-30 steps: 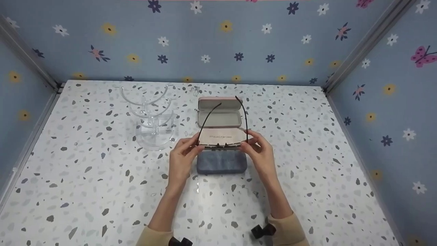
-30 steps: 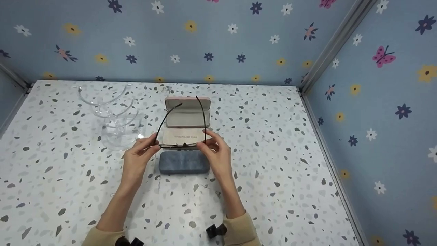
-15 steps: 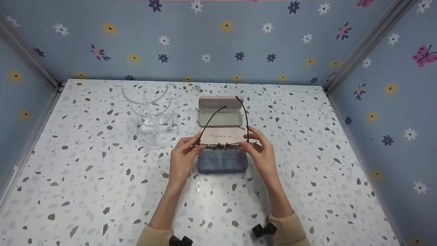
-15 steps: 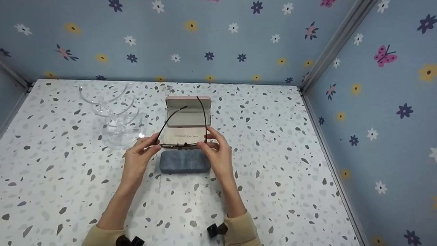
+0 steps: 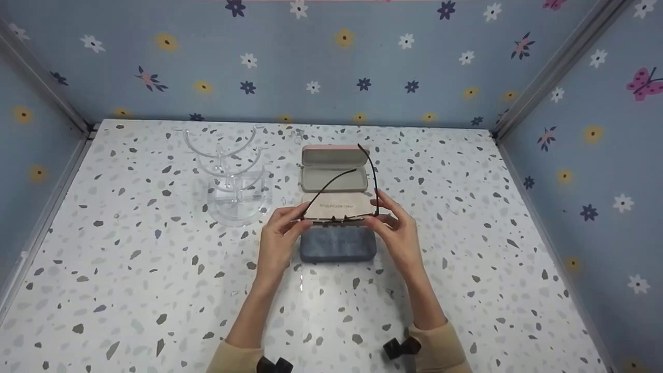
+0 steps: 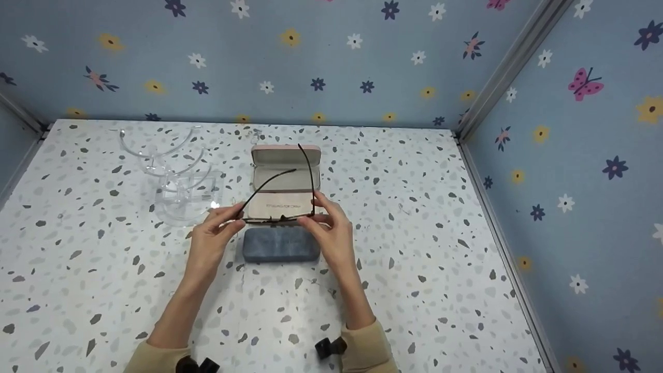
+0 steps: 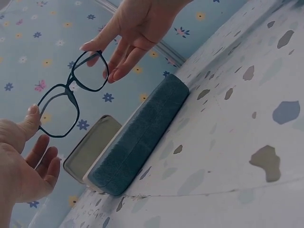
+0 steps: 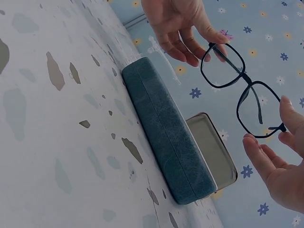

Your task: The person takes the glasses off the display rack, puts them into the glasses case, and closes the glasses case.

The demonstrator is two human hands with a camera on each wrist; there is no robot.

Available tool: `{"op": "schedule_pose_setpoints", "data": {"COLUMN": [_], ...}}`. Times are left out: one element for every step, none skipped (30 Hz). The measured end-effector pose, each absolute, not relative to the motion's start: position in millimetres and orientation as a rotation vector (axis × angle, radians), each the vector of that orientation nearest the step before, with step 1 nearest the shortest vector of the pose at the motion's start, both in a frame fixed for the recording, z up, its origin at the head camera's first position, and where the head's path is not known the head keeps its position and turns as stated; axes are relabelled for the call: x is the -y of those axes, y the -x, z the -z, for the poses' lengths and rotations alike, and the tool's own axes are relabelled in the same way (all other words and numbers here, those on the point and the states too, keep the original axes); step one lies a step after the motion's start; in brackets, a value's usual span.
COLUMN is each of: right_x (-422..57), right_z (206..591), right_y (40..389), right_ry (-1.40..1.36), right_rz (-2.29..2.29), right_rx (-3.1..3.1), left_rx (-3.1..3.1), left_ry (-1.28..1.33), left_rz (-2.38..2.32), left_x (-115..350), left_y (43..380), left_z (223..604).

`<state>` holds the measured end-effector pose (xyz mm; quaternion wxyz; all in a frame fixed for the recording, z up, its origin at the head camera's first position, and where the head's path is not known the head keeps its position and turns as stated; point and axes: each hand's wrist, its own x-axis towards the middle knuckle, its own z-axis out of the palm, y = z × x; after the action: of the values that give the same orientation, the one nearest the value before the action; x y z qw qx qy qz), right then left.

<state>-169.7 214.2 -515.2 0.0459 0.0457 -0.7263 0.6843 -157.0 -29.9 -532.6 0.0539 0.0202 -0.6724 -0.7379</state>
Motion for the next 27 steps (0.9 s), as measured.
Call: {"op": "schedule_pose_setpoints", "data": {"right_x": [-214.2, -214.2, -214.3, -214.3, -214.4, -214.5, -214.6, -214.6, -214.6, -214.6, -214.6, -214.6, -214.9, -215.1, -215.4, -215.8, -216.0, -216.3, -216.3, -216.1, -216.0, -215.8, -215.6, -215.4, -215.2, -214.9, -215.0], "right_z": [515.2, 515.2, 515.2, 515.4, 515.3, 515.5, 515.6, 515.6, 515.6, 515.7, 515.8, 516.2, 516.4, 516.5, 516.7, 517.2, 517.5, 517.8, 518.0, 517.9, 517.7, 517.4, 516.9, 516.4, 515.8, 515.4, 515.2], "right_y": [169.7, 169.5, 169.3, 169.3, 169.2, 169.2, 169.2, 169.3, 169.4, 169.5, 169.6, 170.0, 170.3, 170.3, 170.3, 170.4, 170.4, 170.4, 170.3, 170.3, 170.3, 170.4, 170.4, 170.4, 170.3, 170.4, 170.4], "right_ry": [-0.142, -0.143, -0.146, -0.152, -0.155, -0.156, -0.155, -0.156, -0.158, -0.156, -0.156, -0.156, -0.158, -0.159, -0.158, -0.155, -0.152, -0.148, -0.142, -0.135, -0.131, -0.128, -0.125, -0.124, -0.122, -0.122, -0.123], "right_rz": [-2.085, -2.079, -2.072, -2.066, -2.057, -2.050, -2.038, -2.031, -2.021, -2.015, -2.007, -2.000, -1.992, -1.984, -1.971, -1.964, -1.958, -1.956, -1.955, -1.954, -1.959, -1.964, -1.968, -1.969, -1.970, -1.970, -1.969], "right_rx": [2.220, 2.222, 2.225, 2.227, 2.230, 2.235, 2.243, 2.246, 2.252, 2.255, 2.259, 2.263, 2.266, 2.272, 2.281, 2.287, 2.292, 2.294, 2.296, 2.298, 2.295, 2.291, 2.289, 2.290, 2.292, 2.295, 2.296], "left_rx": [2.050, 2.058, 2.070, 2.080, 2.096, 2.107, 2.120, 2.131, 2.144, 2.153, 2.160, 2.166, 2.173, 2.175, 2.179, 2.178, 2.176, 2.176, 2.174, 2.175, 2.180, 2.187, 2.195, 2.206, 2.215, 2.224, 2.232], "left_ry": [-0.056, -0.049, -0.044, -0.041, -0.041, -0.041, -0.043, -0.043, -0.045, -0.046, -0.048, -0.047, -0.047, -0.044, -0.041, -0.036, -0.030, -0.025, -0.021, -0.017, -0.016, -0.016, -0.016, -0.018, -0.017, -0.015, -0.012], "left_rz": [2.237, 2.233, 2.226, 2.221, 2.212, 2.206, 2.199, 2.193, 2.184, 2.176, 2.170, 2.162, 2.153, 2.149, 2.144, 2.146, 2.150, 2.155, 2.161, 2.168, 2.170, 2.169, 2.162, 2.151, 2.141, 2.129, 2.118], "left_x": [29.9, 29.7, 29.6, 29.4, 29.2, 28.9, 28.6, 28.4, 28.2, 28.1, 28.0, 28.0, 27.7, 27.4, 27.1, 26.7, 26.2, 25.7, 25.5, 25.2, 25.0, 24.8, 24.8, 24.8, 25.0, 25.2, 25.5], "left_y": [157.0, 156.9, 156.9, 156.7, 156.5, 156.4, 156.3, 156.2, 156.3, 156.3, 156.3, 156.4, 156.5, 156.7, 156.7, 156.7, 156.8, 156.7, 156.4, 156.2, 156.1, 155.9, 155.5, 155.2, 155.1, 154.8, 154.7], "left_z": [532.5, 532.9, 533.1, 533.4, 533.5, 533.9, 534.1, 534.3, 534.4, 534.3, 534.2, 534.2, 533.8, 533.6, 533.3, 533.1, 533.0, 532.8, 532.7, 532.7, 532.7, 532.6, 532.4, 532.3, 532.1, 531.8, 531.6]}}
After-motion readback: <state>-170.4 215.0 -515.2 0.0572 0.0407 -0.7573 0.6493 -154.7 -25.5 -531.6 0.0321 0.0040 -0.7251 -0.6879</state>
